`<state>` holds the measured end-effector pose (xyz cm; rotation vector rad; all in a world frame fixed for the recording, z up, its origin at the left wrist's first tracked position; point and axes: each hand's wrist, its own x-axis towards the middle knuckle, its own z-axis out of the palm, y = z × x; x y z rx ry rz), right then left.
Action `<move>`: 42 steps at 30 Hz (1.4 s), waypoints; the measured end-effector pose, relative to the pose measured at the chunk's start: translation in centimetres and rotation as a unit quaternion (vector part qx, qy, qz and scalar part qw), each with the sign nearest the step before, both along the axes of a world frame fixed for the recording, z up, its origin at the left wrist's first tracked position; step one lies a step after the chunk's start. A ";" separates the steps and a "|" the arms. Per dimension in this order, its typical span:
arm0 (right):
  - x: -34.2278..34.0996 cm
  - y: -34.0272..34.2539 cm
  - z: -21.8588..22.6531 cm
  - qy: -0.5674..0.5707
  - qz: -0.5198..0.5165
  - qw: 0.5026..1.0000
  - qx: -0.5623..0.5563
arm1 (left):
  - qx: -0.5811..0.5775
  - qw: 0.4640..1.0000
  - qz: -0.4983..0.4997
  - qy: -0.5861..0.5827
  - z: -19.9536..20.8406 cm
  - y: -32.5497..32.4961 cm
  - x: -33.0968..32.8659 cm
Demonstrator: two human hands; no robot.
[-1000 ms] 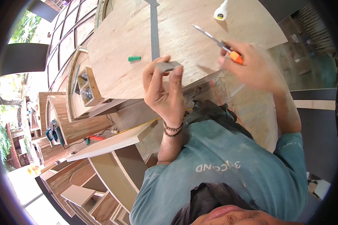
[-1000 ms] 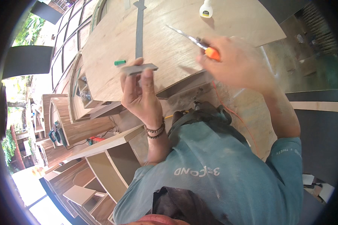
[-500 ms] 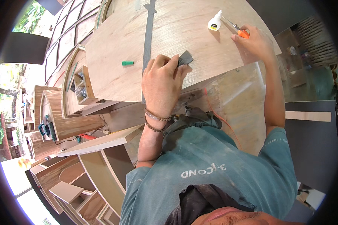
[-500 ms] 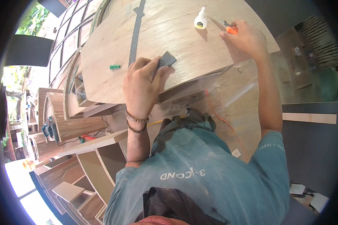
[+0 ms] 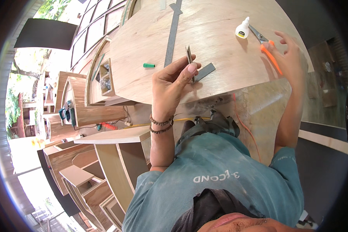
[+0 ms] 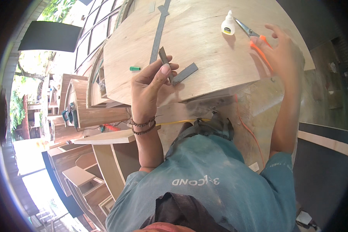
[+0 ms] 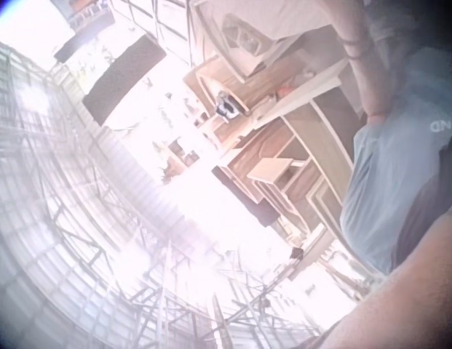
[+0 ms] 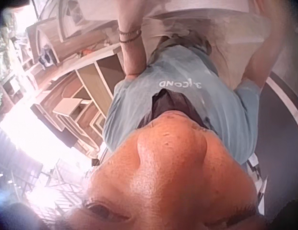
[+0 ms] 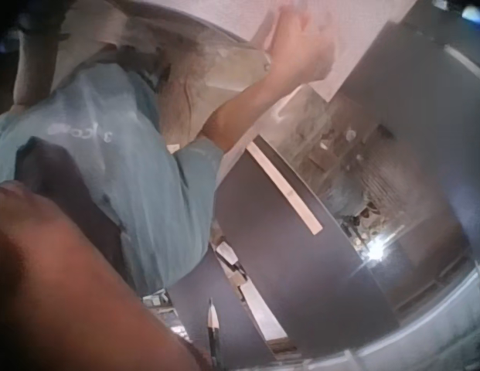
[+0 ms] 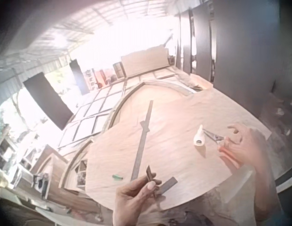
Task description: The person applies glue to a thin wooden strip and attaches it to the edge of a wooden shelf unit. They then use scissors to cut a strip of dark tape into small pieces and apply glue to the tape pieces.
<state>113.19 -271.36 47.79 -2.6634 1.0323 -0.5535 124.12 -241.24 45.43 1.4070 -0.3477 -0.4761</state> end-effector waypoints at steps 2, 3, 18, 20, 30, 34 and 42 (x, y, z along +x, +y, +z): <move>-0.3 1.4 0.1 -0.091 -0.005 0.996 -0.004 | -0.011 1.000 0.008 0.017 -0.2 -0.2 0.0; -0.4 2.4 -0.1 -0.130 0.029 0.990 0.048 | -0.012 1.000 0.010 0.014 -0.1 -0.2 -0.1; 3.9 10.6 -3.4 -0.202 0.374 0.796 0.431 | -0.085 0.991 0.038 0.100 -0.8 -2.2 -0.8; 4.1 10.3 -3.4 -0.183 0.367 0.771 0.488 | -0.080 0.991 0.049 0.098 -0.8 -2.4 -0.9; 4.4 9.5 -4.4 -0.174 0.373 0.713 0.568 | -0.049 0.992 0.084 0.080 -0.4 -3.5 -2.0; 4.2 9.5 -4.1 -0.172 0.359 0.718 0.571 | -0.058 0.990 0.104 0.074 -0.5 -3.3 -2.3; 4.5 8.8 -3.4 -0.132 0.341 0.846 0.389 | -0.083 0.987 0.116 0.075 -0.5 -2.6 -2.4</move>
